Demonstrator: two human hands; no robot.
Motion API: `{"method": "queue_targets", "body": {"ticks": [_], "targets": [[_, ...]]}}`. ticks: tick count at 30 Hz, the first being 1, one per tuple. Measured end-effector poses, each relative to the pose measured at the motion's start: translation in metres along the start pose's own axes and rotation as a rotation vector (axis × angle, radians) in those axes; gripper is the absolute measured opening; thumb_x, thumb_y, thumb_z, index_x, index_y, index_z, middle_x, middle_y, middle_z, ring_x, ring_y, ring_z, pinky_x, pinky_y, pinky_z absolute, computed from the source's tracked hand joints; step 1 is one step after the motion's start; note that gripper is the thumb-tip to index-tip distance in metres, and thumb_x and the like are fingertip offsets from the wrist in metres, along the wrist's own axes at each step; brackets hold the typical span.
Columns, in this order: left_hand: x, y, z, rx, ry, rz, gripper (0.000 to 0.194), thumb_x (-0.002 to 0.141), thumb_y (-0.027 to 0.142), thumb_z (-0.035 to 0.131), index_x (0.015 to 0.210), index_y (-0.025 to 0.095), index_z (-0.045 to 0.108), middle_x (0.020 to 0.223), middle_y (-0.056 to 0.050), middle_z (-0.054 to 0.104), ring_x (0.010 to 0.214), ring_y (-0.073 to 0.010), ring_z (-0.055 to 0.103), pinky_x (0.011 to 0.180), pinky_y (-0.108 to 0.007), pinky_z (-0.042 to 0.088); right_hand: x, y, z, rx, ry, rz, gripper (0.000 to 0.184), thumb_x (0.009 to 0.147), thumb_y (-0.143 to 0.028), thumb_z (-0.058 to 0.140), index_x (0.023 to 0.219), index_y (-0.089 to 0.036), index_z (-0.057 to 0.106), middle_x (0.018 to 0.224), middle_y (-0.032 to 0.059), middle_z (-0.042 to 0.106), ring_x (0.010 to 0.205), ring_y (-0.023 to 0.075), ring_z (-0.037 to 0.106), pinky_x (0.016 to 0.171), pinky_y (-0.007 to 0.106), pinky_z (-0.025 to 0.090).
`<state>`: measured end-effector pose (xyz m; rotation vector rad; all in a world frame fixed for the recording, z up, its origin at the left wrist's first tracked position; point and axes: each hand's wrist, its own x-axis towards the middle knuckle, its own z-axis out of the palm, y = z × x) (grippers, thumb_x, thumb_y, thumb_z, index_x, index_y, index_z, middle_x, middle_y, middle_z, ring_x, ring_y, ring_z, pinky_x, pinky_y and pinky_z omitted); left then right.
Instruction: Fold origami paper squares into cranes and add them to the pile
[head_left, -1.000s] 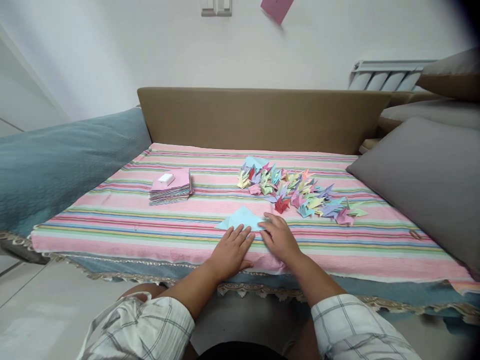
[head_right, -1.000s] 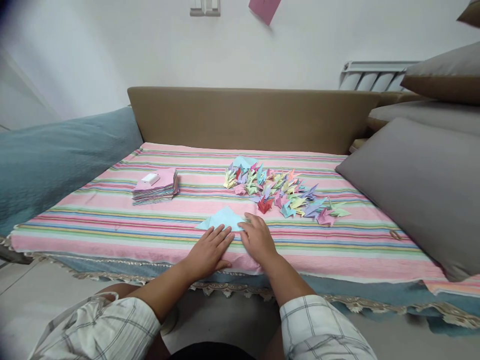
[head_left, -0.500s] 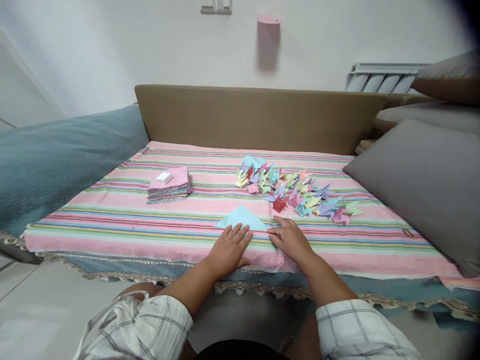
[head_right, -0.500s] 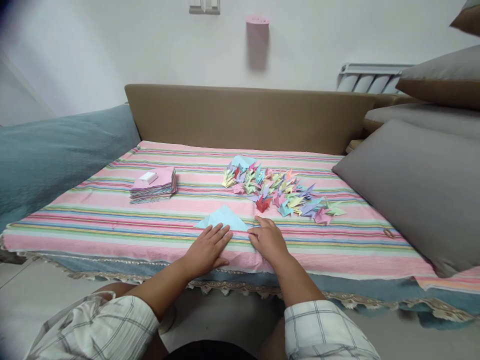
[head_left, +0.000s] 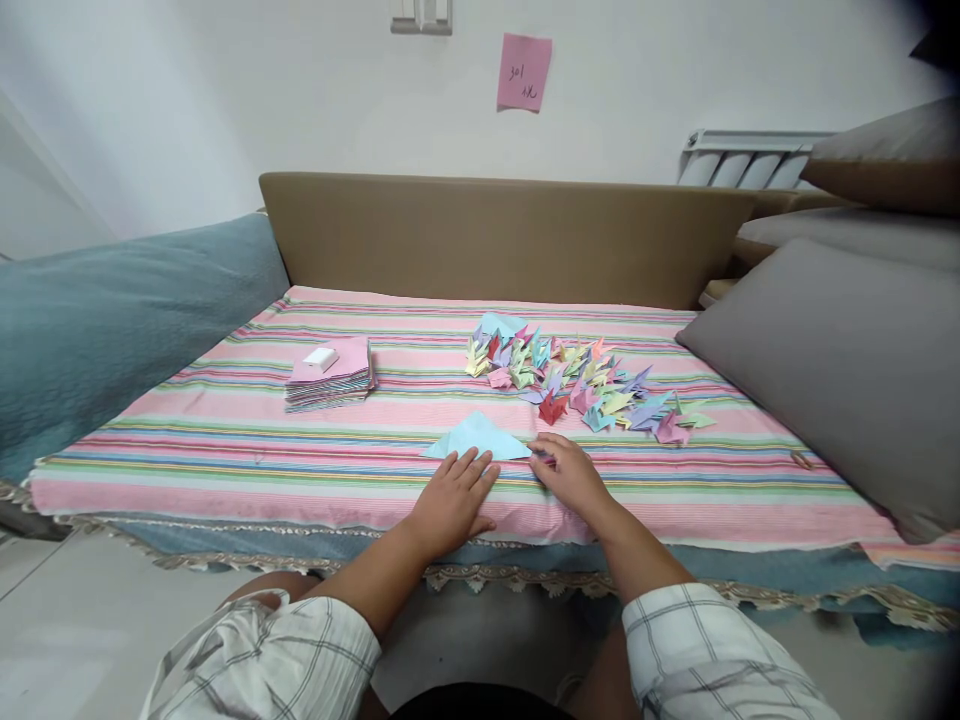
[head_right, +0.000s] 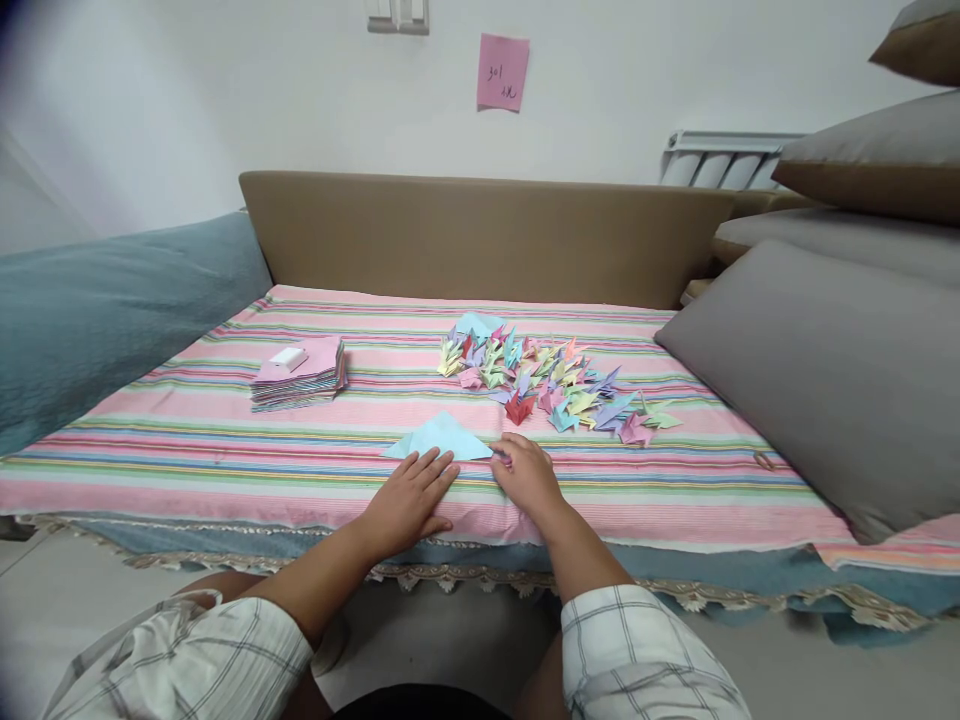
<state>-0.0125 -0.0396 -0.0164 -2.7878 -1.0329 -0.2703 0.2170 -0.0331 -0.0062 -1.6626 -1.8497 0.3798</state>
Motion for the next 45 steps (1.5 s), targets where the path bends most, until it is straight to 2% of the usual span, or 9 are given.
{"method": "queue_targets", "body": {"ticks": [4, 11, 17, 25, 30, 34, 36, 40, 45], "targets": [[-0.001, 0.000, -0.001, -0.011, 0.004, 0.002, 0.076, 0.074, 0.053, 0.058, 0.136, 0.020, 0.031, 0.144, -0.010, 0.033, 0.133, -0.0286, 0.024, 0.108, -0.046, 0.019, 0.002, -0.006, 0.002, 0.062, 0.008, 0.042, 0.023, 0.071, -0.033, 0.060, 0.091, -0.024, 0.066, 0.114, 0.0052, 0.059, 0.102, 0.0223, 0.056, 0.085, 0.035, 0.043], [-0.001, 0.000, -0.003, -0.054, -0.005, -0.004, 0.075, 0.074, 0.050, 0.060, 0.136, 0.020, 0.032, 0.145, -0.011, 0.031, 0.134, -0.0296, 0.024, 0.108, -0.048, 0.020, 0.004, -0.020, 0.005, 0.082, 0.019, 0.067, 0.023, 0.074, -0.041, 0.056, 0.086, -0.023, 0.063, 0.082, 0.0002, 0.067, 0.077, 0.0184, 0.059, 0.076, 0.032, 0.042], [-0.002, -0.004, -0.017, -0.189, -0.038, 0.022, 0.069, 0.076, 0.050, 0.057, 0.135, 0.022, 0.034, 0.147, -0.013, 0.025, 0.134, -0.0316, 0.024, 0.106, -0.051, 0.024, 0.005, -0.022, 0.011, 0.149, 0.045, 0.056, 0.025, 0.072, -0.037, 0.057, 0.092, -0.023, 0.061, 0.082, 0.0002, 0.066, 0.073, 0.0164, 0.059, 0.070, 0.029, 0.042], [-0.002, -0.012, -0.029, -0.333, -0.069, 0.027, 0.061, 0.077, 0.048, 0.058, 0.130, 0.023, 0.044, 0.146, -0.015, 0.025, 0.133, -0.0313, 0.025, 0.106, -0.050, 0.025, 0.006, -0.020, 0.014, 0.121, 0.028, 0.066, 0.020, 0.071, -0.032, 0.056, 0.088, -0.023, 0.061, 0.082, -0.0004, 0.066, 0.072, 0.0157, 0.058, 0.069, 0.028, 0.042], [-0.009, -0.029, -0.039, -0.353, -0.055, -0.178, 0.048, 0.079, 0.041, 0.056, 0.123, 0.022, 0.052, 0.143, -0.012, 0.033, 0.128, -0.0264, 0.038, 0.101, -0.039, 0.037, 0.007, -0.020, 0.015, 0.109, 0.020, 0.055, 0.024, 0.070, -0.027, 0.058, 0.093, -0.024, 0.062, 0.085, -0.0008, 0.066, 0.078, 0.0164, 0.058, 0.073, 0.029, 0.042], [-0.010, -0.046, -0.037, -0.247, 0.079, -0.418, 0.040, 0.083, 0.036, 0.051, 0.119, 0.019, 0.055, 0.129, -0.011, 0.052, 0.118, -0.0241, 0.049, 0.098, -0.039, 0.041, 0.007, -0.020, 0.015, 0.039, 0.013, 0.033, 0.033, 0.072, -0.030, 0.059, 0.104, -0.024, 0.062, 0.090, 0.0018, 0.065, 0.083, 0.0185, 0.058, 0.077, 0.031, 0.041], [-0.008, -0.051, -0.033, -0.180, 0.135, -0.455, 0.042, 0.082, 0.034, 0.052, 0.120, 0.017, 0.053, 0.129, -0.012, 0.052, 0.118, -0.0258, 0.049, 0.098, -0.041, 0.040, 0.007, -0.020, 0.015, -0.002, 0.005, 0.023, 0.035, 0.072, -0.033, 0.060, 0.106, -0.025, 0.062, 0.091, 0.0029, 0.064, 0.085, 0.0196, 0.057, 0.078, 0.032, 0.040], [-0.003, -0.051, -0.027, -0.111, 0.140, -0.478, 0.039, 0.081, 0.035, 0.053, 0.115, 0.017, 0.057, 0.128, -0.014, 0.053, 0.112, -0.0290, 0.052, 0.094, -0.044, 0.042, 0.006, -0.018, 0.016, 0.000, 0.007, 0.004, 0.034, 0.072, -0.034, 0.061, 0.104, -0.026, 0.063, 0.097, 0.0039, 0.064, 0.090, 0.0208, 0.056, 0.081, 0.033, 0.041], [0.000, -0.052, -0.027, -0.254, 0.182, -0.545, 0.031, 0.075, 0.030, 0.059, 0.104, 0.021, 0.062, 0.129, -0.010, 0.053, 0.111, -0.0281, 0.053, 0.092, -0.043, 0.044, 0.005, -0.015, 0.017, 0.122, 0.046, -0.091, 0.028, 0.070, -0.025, 0.060, 0.097, -0.021, 0.062, 0.104, 0.0065, 0.060, 0.097, 0.0214, 0.054, 0.087, 0.035, 0.042]]}}
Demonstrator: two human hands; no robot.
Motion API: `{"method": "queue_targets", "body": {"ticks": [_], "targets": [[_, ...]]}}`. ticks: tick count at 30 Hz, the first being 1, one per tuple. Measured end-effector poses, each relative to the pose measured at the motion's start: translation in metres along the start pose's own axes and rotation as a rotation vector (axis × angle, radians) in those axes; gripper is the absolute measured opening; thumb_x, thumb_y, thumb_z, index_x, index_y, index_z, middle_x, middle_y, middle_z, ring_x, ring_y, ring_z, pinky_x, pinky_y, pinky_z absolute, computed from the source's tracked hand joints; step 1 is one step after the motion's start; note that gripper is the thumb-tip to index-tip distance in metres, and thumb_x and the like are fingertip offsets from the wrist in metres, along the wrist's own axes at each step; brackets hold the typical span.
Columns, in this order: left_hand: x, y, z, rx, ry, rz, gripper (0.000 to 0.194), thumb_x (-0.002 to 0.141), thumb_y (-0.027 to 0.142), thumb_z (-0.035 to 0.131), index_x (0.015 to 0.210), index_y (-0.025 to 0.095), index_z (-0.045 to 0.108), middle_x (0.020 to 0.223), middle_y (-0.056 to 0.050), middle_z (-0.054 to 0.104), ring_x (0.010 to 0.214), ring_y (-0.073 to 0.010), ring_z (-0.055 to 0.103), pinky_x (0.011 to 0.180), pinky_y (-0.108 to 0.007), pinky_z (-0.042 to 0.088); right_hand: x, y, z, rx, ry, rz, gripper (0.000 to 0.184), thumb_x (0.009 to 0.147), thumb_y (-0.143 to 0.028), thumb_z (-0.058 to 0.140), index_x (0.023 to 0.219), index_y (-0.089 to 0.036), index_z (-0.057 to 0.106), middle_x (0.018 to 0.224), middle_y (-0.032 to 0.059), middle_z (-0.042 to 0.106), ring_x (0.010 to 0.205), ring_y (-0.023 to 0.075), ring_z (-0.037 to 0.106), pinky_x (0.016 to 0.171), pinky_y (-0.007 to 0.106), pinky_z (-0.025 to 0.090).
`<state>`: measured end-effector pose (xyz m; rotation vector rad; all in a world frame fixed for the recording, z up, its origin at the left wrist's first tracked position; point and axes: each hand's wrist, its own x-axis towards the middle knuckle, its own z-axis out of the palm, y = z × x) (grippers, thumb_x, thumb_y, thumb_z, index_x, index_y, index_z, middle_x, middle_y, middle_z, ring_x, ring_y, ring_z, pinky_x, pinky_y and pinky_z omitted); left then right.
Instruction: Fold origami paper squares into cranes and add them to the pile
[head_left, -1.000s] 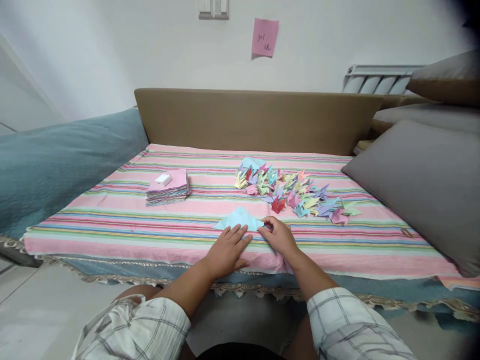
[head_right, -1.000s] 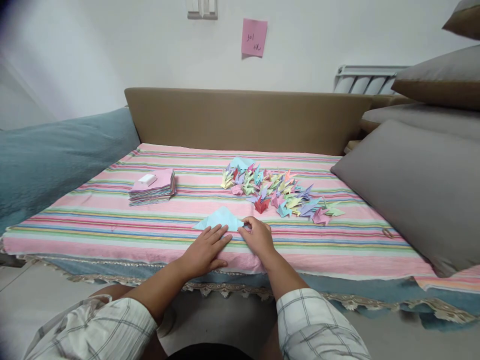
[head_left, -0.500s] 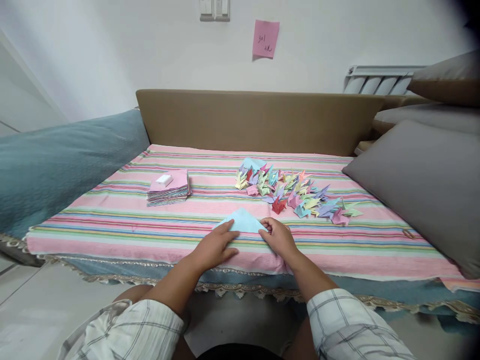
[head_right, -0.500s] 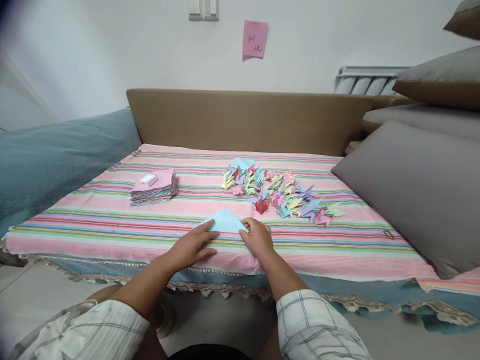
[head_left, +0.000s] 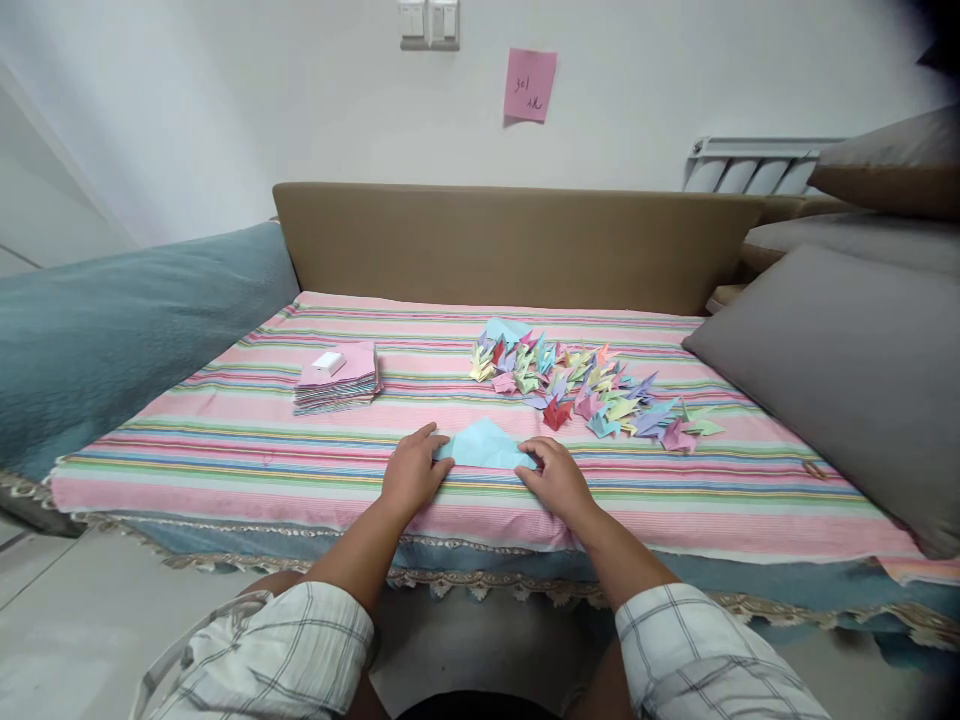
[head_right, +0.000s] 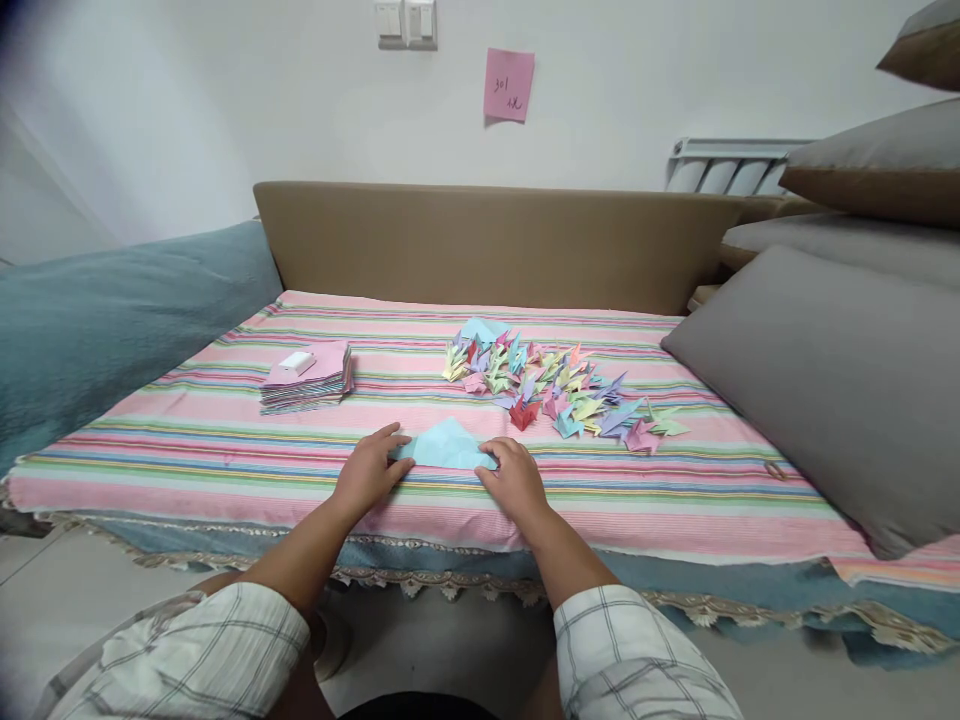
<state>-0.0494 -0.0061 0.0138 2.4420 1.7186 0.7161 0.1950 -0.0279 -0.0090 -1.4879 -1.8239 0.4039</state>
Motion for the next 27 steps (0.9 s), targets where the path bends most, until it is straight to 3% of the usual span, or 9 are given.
{"method": "queue_targets", "body": {"ticks": [4, 7, 13, 18, 20, 22, 25, 27], "targets": [[0.002, 0.001, -0.003, -0.159, 0.009, -0.055, 0.012, 0.070, 0.018, 0.058, 0.081, 0.020, 0.064, 0.126, -0.009, 0.055, 0.112, -0.0257, 0.053, 0.091, -0.041, 0.045, -0.002, 0.001, 0.000, 0.096, -0.020, -0.054, 0.017, 0.068, -0.018, 0.058, 0.085, -0.019, 0.060, 0.109, 0.0087, 0.056, 0.102, 0.0222, 0.053, 0.088, 0.037, 0.042], [0.002, 0.002, -0.004, -0.189, 0.028, -0.057, 0.015, 0.067, 0.009, 0.053, 0.070, 0.019, 0.063, 0.122, -0.007, 0.058, 0.111, -0.0231, 0.054, 0.092, -0.040, 0.045, -0.005, 0.000, -0.002, 0.124, -0.083, -0.059, 0.022, 0.066, -0.009, 0.051, 0.081, -0.020, 0.062, 0.120, 0.0085, 0.051, 0.111, 0.0220, 0.049, 0.092, 0.037, 0.040], [0.002, -0.005, -0.001, -0.023, 0.060, 0.022, 0.026, 0.067, 0.004, 0.047, 0.066, 0.020, 0.068, 0.121, -0.005, 0.058, 0.109, -0.0250, 0.053, 0.091, -0.041, 0.044, -0.008, -0.004, -0.012, 0.136, -0.307, -0.026, 0.040, 0.060, -0.003, 0.047, 0.088, -0.024, 0.068, 0.133, 0.0053, 0.044, 0.123, 0.0230, 0.040, 0.100, 0.039, 0.033], [0.000, 0.002, -0.010, 0.109, 0.068, 0.099, 0.028, 0.068, 0.004, 0.048, 0.074, 0.022, 0.069, 0.125, -0.005, 0.055, 0.111, -0.0275, 0.050, 0.091, -0.046, 0.041, -0.006, -0.002, -0.012, 0.136, -0.306, -0.016, 0.042, 0.063, -0.006, 0.045, 0.093, -0.025, 0.069, 0.132, 0.0040, 0.047, 0.124, 0.0230, 0.040, 0.103, 0.040, 0.029], [-0.008, 0.015, -0.015, 0.103, 0.107, 0.186, 0.024, 0.073, 0.010, 0.050, 0.084, 0.022, 0.067, 0.126, -0.005, 0.055, 0.111, -0.0266, 0.049, 0.092, -0.046, 0.039, -0.004, -0.002, -0.011, 0.141, -0.284, -0.005, 0.043, 0.064, -0.006, 0.043, 0.093, -0.025, 0.069, 0.130, 0.0033, 0.049, 0.122, 0.0220, 0.042, 0.103, 0.040, 0.030], [-0.019, 0.031, -0.017, 0.051, 0.049, 0.316, 0.018, 0.080, 0.028, 0.052, 0.093, 0.022, 0.063, 0.121, -0.006, 0.058, 0.104, -0.0241, 0.053, 0.091, -0.044, 0.039, -0.003, -0.002, -0.010, 0.159, -0.256, 0.003, 0.044, 0.065, -0.006, 0.041, 0.093, -0.025, 0.069, 0.127, 0.0029, 0.052, 0.120, 0.0206, 0.044, 0.102, 0.039, 0.032], [-0.036, 0.050, -0.012, 0.051, -0.114, 0.450, 0.047, 0.068, 0.056, 0.062, 0.098, 0.020, 0.058, 0.123, -0.009, 0.056, 0.104, -0.0275, 0.051, 0.088, -0.044, 0.040, -0.002, -0.002, -0.010, 0.192, -0.217, -0.005, 0.043, 0.066, -0.006, 0.039, 0.094, -0.024, 0.067, 0.124, 0.0036, 0.054, 0.118, 0.0191, 0.046, 0.102, 0.038, 0.034], [-0.042, 0.056, -0.006, 0.120, -0.155, 0.446, 0.051, 0.065, 0.055, 0.066, 0.099, 0.019, 0.055, 0.127, -0.011, 0.052, 0.106, -0.0295, 0.049, 0.085, -0.045, 0.040, -0.002, -0.001, -0.009, 0.203, -0.199, -0.016, 0.042, 0.067, -0.007, 0.039, 0.094, -0.022, 0.066, 0.122, 0.0046, 0.055, 0.118, 0.0188, 0.047, 0.102, 0.038, 0.033]]}}
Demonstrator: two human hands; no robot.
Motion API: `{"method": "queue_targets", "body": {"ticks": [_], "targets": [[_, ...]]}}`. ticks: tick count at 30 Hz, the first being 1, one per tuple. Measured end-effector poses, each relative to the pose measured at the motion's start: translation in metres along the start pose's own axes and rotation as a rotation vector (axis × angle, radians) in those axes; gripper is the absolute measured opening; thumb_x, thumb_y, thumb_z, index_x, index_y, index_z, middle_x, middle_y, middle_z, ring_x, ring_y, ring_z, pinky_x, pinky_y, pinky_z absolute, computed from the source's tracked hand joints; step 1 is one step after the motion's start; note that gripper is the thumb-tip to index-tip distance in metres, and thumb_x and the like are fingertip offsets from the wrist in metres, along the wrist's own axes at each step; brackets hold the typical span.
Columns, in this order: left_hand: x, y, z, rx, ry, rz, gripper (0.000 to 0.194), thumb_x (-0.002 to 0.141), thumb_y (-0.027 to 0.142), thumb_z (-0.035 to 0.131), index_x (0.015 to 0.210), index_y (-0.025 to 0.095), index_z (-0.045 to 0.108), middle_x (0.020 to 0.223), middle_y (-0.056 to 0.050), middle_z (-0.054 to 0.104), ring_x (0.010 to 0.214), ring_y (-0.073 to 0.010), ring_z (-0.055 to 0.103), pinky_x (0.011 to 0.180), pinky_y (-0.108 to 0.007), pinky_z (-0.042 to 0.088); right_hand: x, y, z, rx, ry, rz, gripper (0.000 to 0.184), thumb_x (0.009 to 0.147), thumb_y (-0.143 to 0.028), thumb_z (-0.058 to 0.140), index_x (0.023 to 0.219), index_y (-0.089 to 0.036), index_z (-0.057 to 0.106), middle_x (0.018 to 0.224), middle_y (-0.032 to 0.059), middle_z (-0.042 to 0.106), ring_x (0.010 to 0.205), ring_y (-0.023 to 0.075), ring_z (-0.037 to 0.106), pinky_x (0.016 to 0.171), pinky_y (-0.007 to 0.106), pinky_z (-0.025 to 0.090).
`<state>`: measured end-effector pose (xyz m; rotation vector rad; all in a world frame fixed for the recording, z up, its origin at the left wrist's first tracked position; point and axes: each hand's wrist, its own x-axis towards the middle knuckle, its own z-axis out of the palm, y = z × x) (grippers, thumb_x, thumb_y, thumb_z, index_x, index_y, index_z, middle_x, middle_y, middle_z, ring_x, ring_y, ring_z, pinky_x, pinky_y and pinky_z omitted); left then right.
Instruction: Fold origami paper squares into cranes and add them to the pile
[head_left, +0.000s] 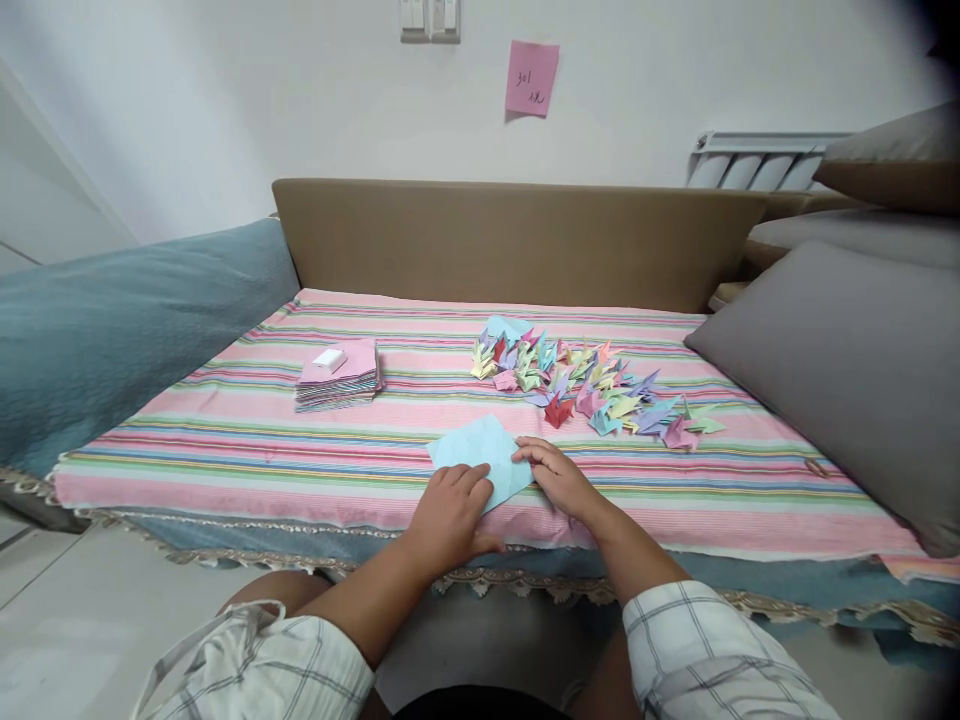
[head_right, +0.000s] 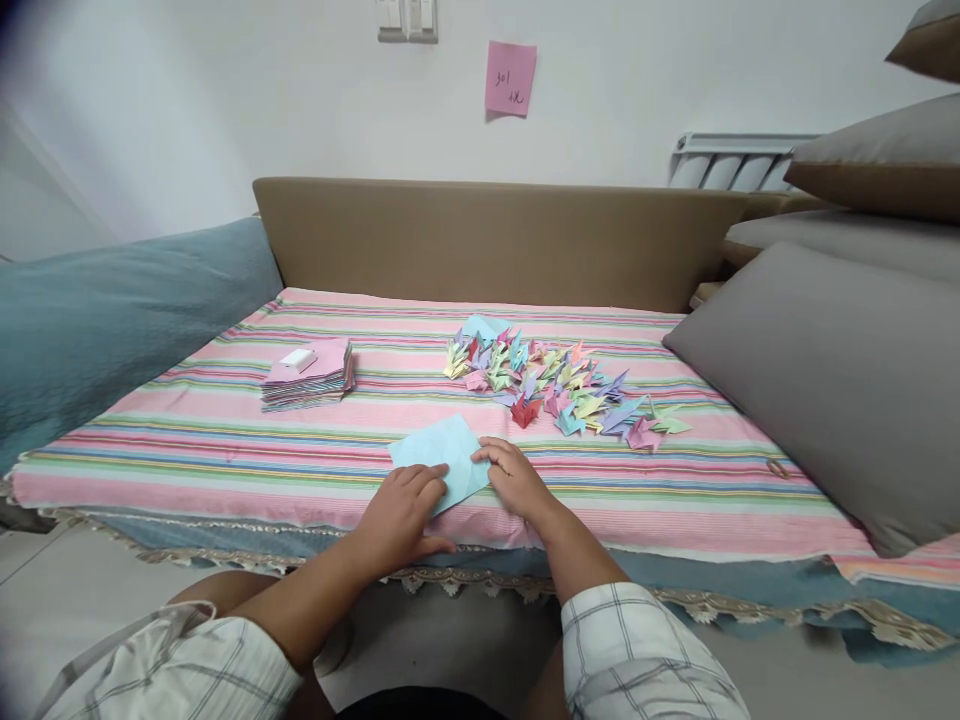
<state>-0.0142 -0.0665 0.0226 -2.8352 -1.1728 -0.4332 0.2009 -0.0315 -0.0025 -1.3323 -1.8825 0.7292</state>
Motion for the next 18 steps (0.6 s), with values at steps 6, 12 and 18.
{"method": "queue_targets", "body": {"ticks": [6, 12, 18], "targets": [[0.005, -0.006, 0.007, 0.100, -0.072, -0.043, 0.010, 0.080, 0.020, 0.053, 0.087, 0.019, 0.060, 0.111, -0.009, 0.061, 0.088, -0.0238, 0.055, 0.073, -0.039, 0.045, -0.001, 0.003, -0.002, 0.005, -0.020, -0.016, 0.044, 0.066, -0.007, 0.038, 0.097, -0.022, 0.064, 0.124, 0.0058, 0.053, 0.119, 0.0196, 0.046, 0.100, 0.038, 0.036], [0.004, -0.026, 0.003, 0.132, 0.032, 0.062, 0.018, 0.084, 0.015, 0.048, 0.082, 0.022, 0.065, 0.110, -0.004, 0.064, 0.085, -0.0203, 0.057, 0.074, -0.036, 0.046, -0.007, 0.005, -0.014, -0.138, -0.127, -0.126, 0.061, 0.058, -0.009, 0.051, 0.117, -0.022, 0.053, 0.138, 0.0097, 0.037, 0.128, 0.0248, 0.032, 0.105, 0.042, 0.028], [0.002, -0.040, -0.007, 0.120, 0.192, 0.170, 0.025, 0.089, 0.022, 0.042, 0.083, 0.024, 0.066, 0.109, -0.001, 0.066, 0.085, -0.0174, 0.058, 0.075, -0.033, 0.045, -0.009, 0.008, -0.016, -0.276, -0.103, -0.196, 0.074, 0.063, -0.023, 0.063, 0.132, -0.023, 0.039, 0.142, 0.0108, 0.030, 0.131, 0.0278, 0.026, 0.105, 0.046, 0.027]]}}
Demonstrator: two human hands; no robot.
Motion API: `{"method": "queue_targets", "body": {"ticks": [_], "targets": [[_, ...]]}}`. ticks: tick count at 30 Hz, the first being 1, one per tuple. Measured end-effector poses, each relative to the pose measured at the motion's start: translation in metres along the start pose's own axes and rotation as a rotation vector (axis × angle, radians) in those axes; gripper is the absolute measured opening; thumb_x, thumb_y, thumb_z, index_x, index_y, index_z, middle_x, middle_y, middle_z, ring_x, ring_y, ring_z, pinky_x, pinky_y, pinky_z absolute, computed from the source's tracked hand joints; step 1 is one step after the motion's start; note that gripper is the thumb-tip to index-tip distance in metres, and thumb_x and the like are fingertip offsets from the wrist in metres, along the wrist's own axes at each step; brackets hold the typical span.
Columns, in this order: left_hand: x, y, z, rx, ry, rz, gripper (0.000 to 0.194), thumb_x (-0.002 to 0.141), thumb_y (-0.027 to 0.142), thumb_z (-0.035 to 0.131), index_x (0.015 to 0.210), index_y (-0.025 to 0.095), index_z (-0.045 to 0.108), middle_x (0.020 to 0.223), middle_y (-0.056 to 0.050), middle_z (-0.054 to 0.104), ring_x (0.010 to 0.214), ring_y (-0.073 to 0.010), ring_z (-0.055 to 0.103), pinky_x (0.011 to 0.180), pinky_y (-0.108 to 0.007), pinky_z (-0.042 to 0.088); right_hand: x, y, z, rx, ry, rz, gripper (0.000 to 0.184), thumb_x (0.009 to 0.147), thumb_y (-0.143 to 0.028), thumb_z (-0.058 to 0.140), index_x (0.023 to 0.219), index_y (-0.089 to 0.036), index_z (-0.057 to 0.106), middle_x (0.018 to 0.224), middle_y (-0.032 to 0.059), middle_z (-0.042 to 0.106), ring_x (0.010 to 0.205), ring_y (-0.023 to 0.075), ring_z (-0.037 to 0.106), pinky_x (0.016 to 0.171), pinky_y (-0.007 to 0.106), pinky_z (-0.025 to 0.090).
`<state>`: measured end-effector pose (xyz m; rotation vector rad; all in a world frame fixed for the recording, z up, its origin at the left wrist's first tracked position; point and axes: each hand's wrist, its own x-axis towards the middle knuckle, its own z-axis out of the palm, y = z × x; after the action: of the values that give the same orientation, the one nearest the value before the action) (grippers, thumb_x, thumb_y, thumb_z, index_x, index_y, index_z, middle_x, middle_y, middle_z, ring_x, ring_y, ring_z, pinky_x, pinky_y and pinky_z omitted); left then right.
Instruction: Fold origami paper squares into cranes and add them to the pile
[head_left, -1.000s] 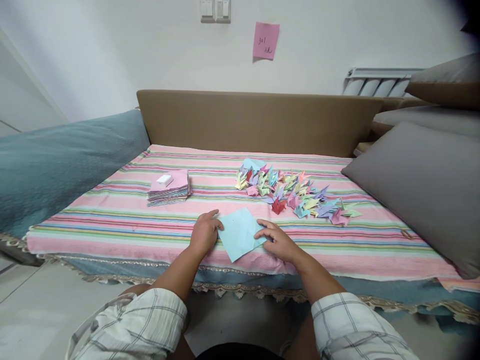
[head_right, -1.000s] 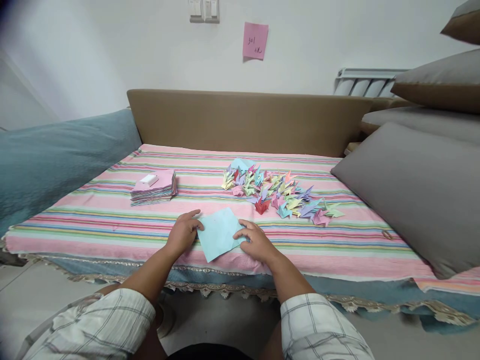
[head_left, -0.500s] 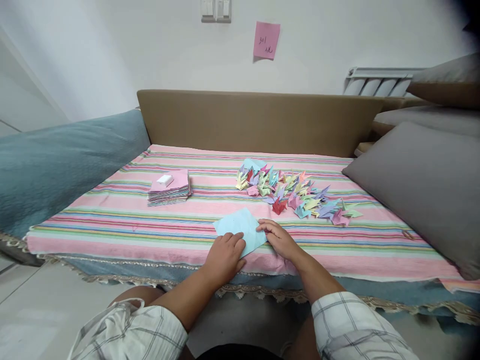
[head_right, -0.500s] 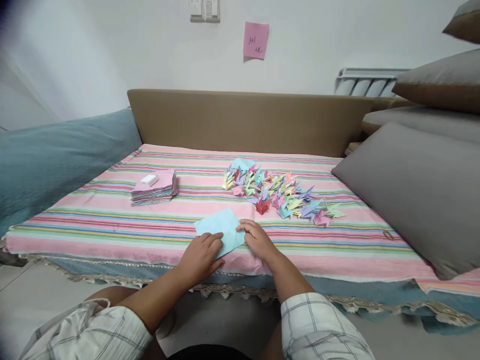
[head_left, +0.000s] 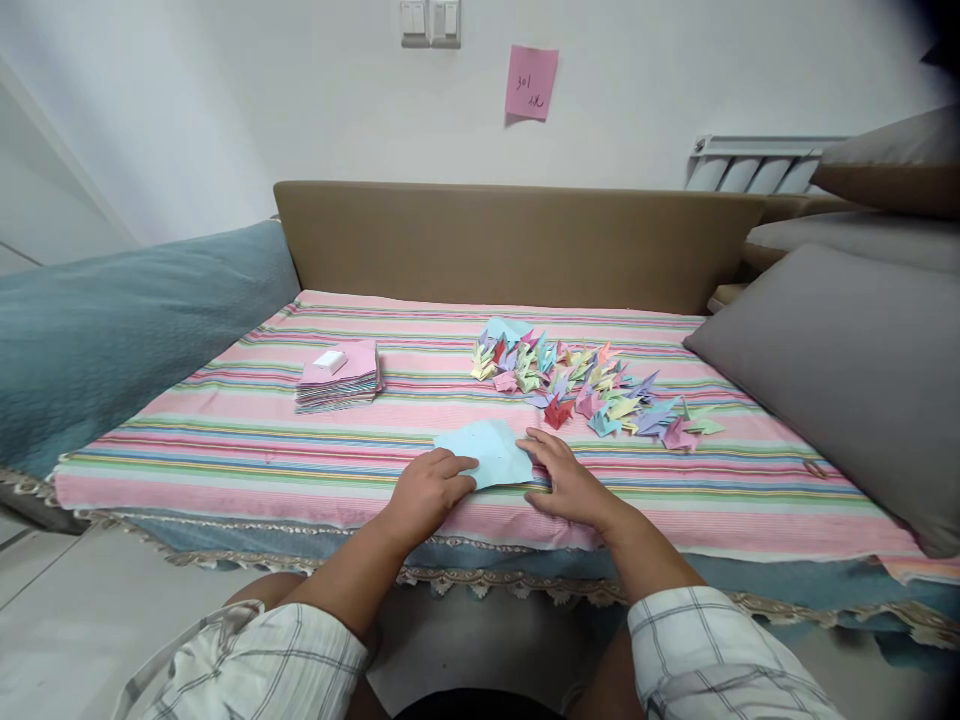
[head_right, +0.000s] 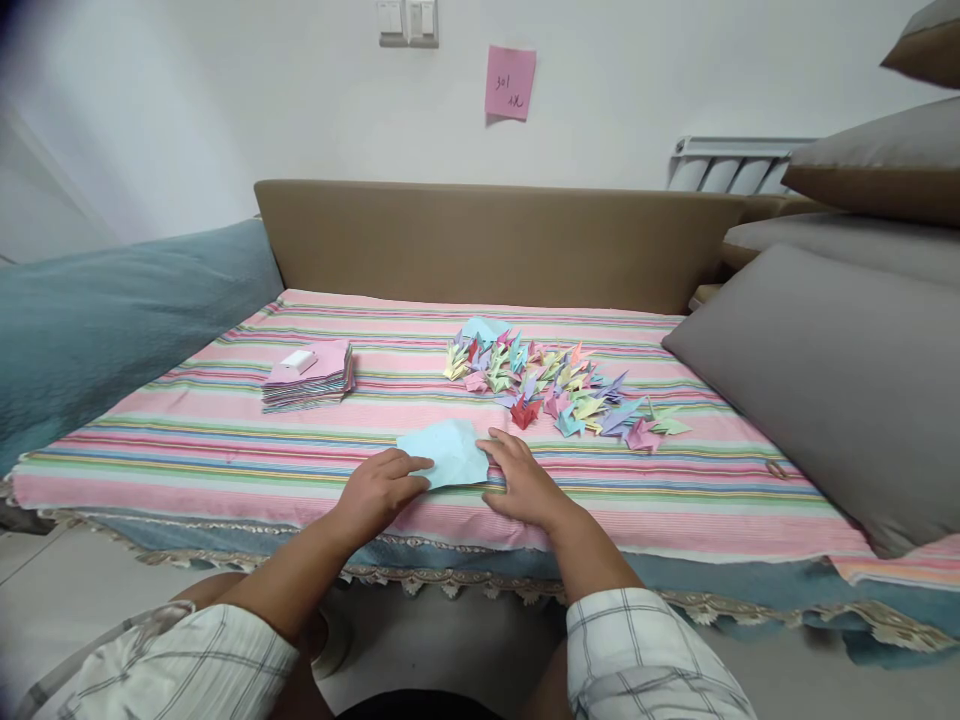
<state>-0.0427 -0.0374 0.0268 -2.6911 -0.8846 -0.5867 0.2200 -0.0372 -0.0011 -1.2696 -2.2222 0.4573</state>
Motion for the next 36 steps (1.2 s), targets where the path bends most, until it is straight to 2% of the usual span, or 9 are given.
{"method": "queue_targets", "body": {"ticks": [4, 7, 11, 14, 18, 23, 25, 29, 36], "targets": [[0.001, 0.000, -0.003, -0.038, 0.015, 0.034, 0.027, 0.090, 0.024, 0.041, 0.084, 0.025, 0.067, 0.110, 0.000, 0.066, 0.088, -0.0169, 0.058, 0.079, -0.033, 0.045, 0.004, 0.001, 0.003, -0.060, 0.173, -0.035, 0.057, 0.074, -0.022, 0.058, 0.129, -0.021, 0.044, 0.137, 0.0118, 0.038, 0.126, 0.0253, 0.032, 0.103, 0.045, 0.030], [0.000, -0.002, -0.001, -0.037, -0.020, 0.054, 0.028, 0.090, 0.024, 0.040, 0.084, 0.025, 0.067, 0.112, 0.000, 0.065, 0.093, -0.0175, 0.058, 0.083, -0.033, 0.045, 0.006, 0.002, 0.004, -0.104, 0.250, -0.051, 0.036, 0.078, -0.021, 0.054, 0.113, -0.024, 0.060, 0.131, 0.0101, 0.045, 0.120, 0.0249, 0.039, 0.099, 0.044, 0.035], [-0.001, -0.012, 0.003, 0.031, -0.015, -0.012, 0.027, 0.089, 0.022, 0.041, 0.082, 0.022, 0.067, 0.114, -0.002, 0.064, 0.096, -0.0192, 0.057, 0.086, -0.036, 0.045, 0.007, 0.002, 0.003, -0.169, 0.255, -0.107, 0.028, 0.074, -0.011, 0.053, 0.091, -0.025, 0.070, 0.123, 0.0075, 0.052, 0.116, 0.0257, 0.042, 0.097, 0.045, 0.037], [-0.002, -0.021, 0.003, 0.071, -0.040, -0.091, 0.022, 0.086, 0.021, 0.046, 0.078, 0.021, 0.067, 0.113, -0.004, 0.064, 0.096, -0.0208, 0.057, 0.085, -0.037, 0.046, 0.006, 0.000, 0.004, -0.169, 0.252, -0.153, 0.027, 0.072, -0.010, 0.054, 0.087, -0.025, 0.070, 0.120, 0.0070, 0.055, 0.113, 0.0254, 0.044, 0.095, 0.046, 0.038], [-0.005, -0.028, 0.002, 0.023, -0.127, -0.169, 0.015, 0.079, 0.015, 0.054, 0.077, 0.022, 0.067, 0.108, -0.003, 0.066, 0.094, -0.0216, 0.059, 0.082, -0.036, 0.048, 0.004, -0.003, 0.006, -0.115, 0.177, -0.216, 0.022, 0.068, -0.012, 0.058, 0.082, -0.024, 0.070, 0.118, 0.0065, 0.056, 0.110, 0.0246, 0.047, 0.093, 0.043, 0.039], [-0.009, -0.033, 0.001, -0.125, -0.203, -0.298, 0.015, 0.075, 0.018, 0.058, 0.086, 0.022, 0.068, 0.108, -0.004, 0.066, 0.102, -0.0211, 0.058, 0.086, -0.032, 0.046, 0.003, 0.000, 0.008, -0.061, 0.118, -0.109, 0.029, 0.068, -0.015, 0.060, 0.095, -0.023, 0.068, 0.121, 0.0091, 0.053, 0.112, 0.0257, 0.046, 0.094, 0.043, 0.039], [-0.010, -0.034, -0.001, -0.154, -0.218, -0.375, 0.014, 0.075, 0.028, 0.061, 0.085, 0.022, 0.068, 0.107, -0.005, 0.066, 0.102, -0.0222, 0.058, 0.085, -0.032, 0.046, 0.003, 0.003, 0.009, -0.045, 0.114, -0.058, 0.028, 0.071, -0.018, 0.059, 0.098, -0.023, 0.067, 0.121, 0.0097, 0.053, 0.113, 0.0260, 0.046, 0.095, 0.043, 0.039], [-0.008, -0.035, -0.004, -0.175, -0.222, -0.503, 0.031, 0.075, 0.050, 0.056, 0.075, 0.022, 0.069, 0.103, -0.006, 0.067, 0.099, -0.0235, 0.059, 0.080, -0.031, 0.046, 0.005, 0.005, 0.010, -0.015, 0.111, 0.029, 0.022, 0.078, -0.030, 0.057, 0.096, -0.023, 0.068, 0.121, 0.0103, 0.053, 0.114, 0.0260, 0.045, 0.096, 0.043, 0.038], [-0.002, -0.034, 0.000, -0.166, -0.197, -0.598, 0.035, 0.082, 0.045, 0.047, 0.071, 0.021, 0.069, 0.106, -0.005, 0.066, 0.098, -0.0225, 0.058, 0.086, -0.032, 0.042, 0.013, 0.002, 0.012, -0.004, 0.145, 0.212, 0.029, 0.085, -0.040, 0.046, 0.085, -0.021, 0.068, 0.118, 0.0105, 0.055, 0.115, 0.0242, 0.045, 0.097, 0.040, 0.035]]}}
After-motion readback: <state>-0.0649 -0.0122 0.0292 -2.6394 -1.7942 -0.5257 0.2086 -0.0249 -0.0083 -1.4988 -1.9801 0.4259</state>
